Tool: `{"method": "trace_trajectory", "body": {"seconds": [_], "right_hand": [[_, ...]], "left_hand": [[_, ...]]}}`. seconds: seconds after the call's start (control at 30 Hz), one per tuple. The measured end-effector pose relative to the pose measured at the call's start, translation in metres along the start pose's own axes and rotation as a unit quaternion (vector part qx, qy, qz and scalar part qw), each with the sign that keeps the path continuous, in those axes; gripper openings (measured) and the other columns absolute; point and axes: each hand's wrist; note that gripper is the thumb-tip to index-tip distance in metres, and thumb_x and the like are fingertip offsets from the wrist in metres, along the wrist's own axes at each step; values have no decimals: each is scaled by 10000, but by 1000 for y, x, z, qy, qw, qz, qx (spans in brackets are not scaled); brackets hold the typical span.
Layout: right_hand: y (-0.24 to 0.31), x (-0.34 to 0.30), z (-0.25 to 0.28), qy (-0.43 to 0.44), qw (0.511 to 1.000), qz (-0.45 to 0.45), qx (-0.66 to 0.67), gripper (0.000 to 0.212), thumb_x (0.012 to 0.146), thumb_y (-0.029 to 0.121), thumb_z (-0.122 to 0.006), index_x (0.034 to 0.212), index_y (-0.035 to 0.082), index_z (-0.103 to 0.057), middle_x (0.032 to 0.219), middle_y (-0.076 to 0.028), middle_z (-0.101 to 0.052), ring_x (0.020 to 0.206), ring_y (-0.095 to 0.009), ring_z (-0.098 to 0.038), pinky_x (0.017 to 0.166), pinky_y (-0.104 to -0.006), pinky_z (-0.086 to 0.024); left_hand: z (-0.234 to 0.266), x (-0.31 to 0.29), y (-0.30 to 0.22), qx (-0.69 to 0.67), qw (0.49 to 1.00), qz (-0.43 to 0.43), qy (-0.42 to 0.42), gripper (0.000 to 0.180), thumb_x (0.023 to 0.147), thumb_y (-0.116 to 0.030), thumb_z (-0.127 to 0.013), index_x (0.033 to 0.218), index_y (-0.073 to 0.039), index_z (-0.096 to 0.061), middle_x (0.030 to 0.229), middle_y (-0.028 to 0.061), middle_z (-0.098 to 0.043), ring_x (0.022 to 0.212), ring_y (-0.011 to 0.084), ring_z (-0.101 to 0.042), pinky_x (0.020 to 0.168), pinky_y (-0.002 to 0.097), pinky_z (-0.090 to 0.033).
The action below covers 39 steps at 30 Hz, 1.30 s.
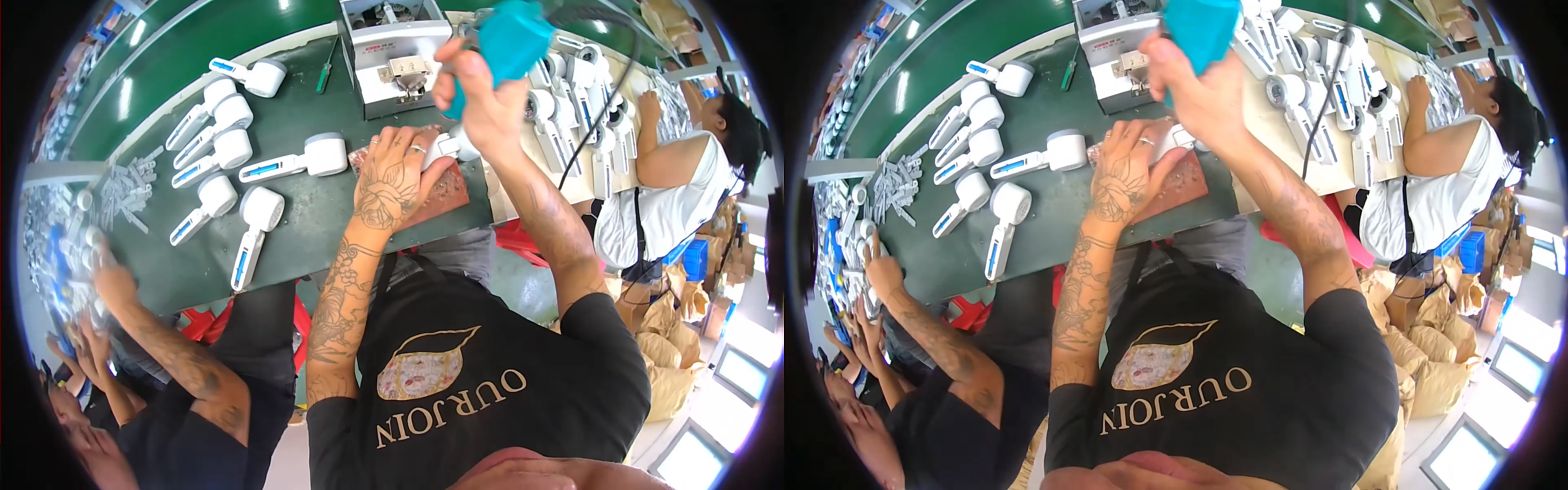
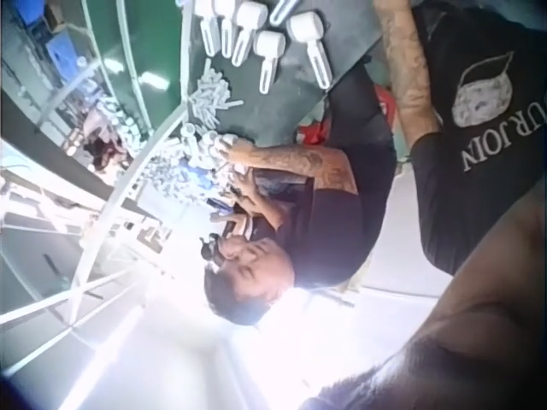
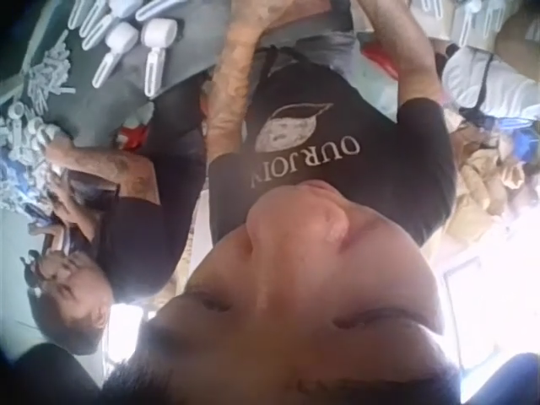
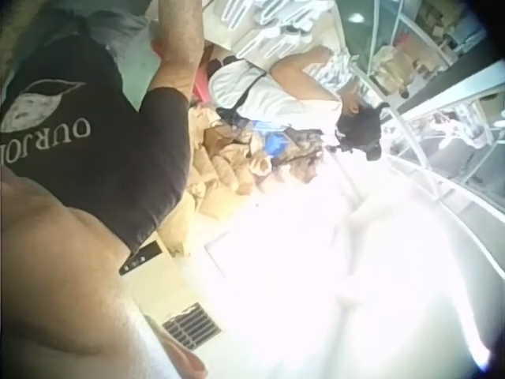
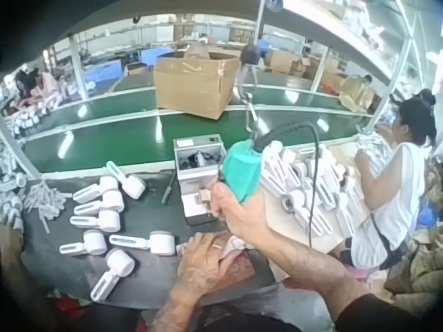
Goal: The person assembles hair dryers on an electronics assembly line by joining plastic housings and internal components with an electric screwdriver.
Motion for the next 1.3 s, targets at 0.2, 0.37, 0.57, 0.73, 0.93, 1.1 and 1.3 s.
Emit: {"method": "trace_trajectory", "body": {"seconds": [0.2,0.37,0.57,0.73,0.93,1.1,1.3], "right_hand": [[-2,-14,17,0,1000,3,13,416,1041,373,-628,1079,-40,-591,703,-54,-545,620,-162,-541,581,-317,-454],[-4,-18,18,3,1000,-6,18,427,1025,373,-648,1048,-47,-574,698,-58,-539,614,-162,-532,584,-320,-455],[-21,-21,22,16,999,-23,28,396,1017,360,-661,964,-13,-538,685,-66,-527,587,-164,-512,556,-324,-448],[-23,-19,16,-1,999,-27,39,390,1015,356,-667,926,11,-510,681,-65,-524,578,-161,-508,537,-320,-443],[-12,-5,12,10,1000,-25,14,405,1021,384,-653,990,-9,-558,689,-55,-537,589,-159,-541,544,-312,-458],[-8,28,-11,9,994,104,30,399,1037,360,-630,1040,-36,-593,715,-63,-574,616,-166,-575,571,-312,-480],[-31,35,-25,4,996,62,58,370,1023,346,-665,988,-10,-569,709,-62,-573,587,-157,-542,555,-304,-470]], "left_hand": [[1,0,0,-8,1000,3,5,474,908,-376,-720,1260,-64,-667,1116,88,-642,1037,305,-583,912,449,-480],[1,0,-4,-21,1000,17,16,438,922,-337,-710,1274,-78,-679,1132,104,-646,1055,333,-580,925,462,-477],[1,1,-4,5,1000,8,12,454,911,-364,-715,1241,-55,-668,1117,96,-647,1051,318,-588,912,474,-490],[0,2,-1,15,1000,14,12,461,914,-375,-702,1244,-54,-664,1111,108,-636,1047,322,-586,900,487,-482],[5,2,-2,-31,999,30,17,398,928,-334,-692,1195,-40,-705,1150,120,-634,1071,346,-575,948,491,-461],[7,-2,-4,4,1000,6,-3,391,936,-300,-653,1245,-62,-671,1104,115,-628,1049,334,-567,949,475,-462],[5,-1,-4,-9,1000,-5,-25,363,903,-235,-649,1218,-56,-678,1098,119,-634,1037,330,-570,922,466,-466]]}}
Point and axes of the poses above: each hand's wrist, its own x-axis towards the middle knuckle, its own z-axis out of the back of the hand, y = z × x
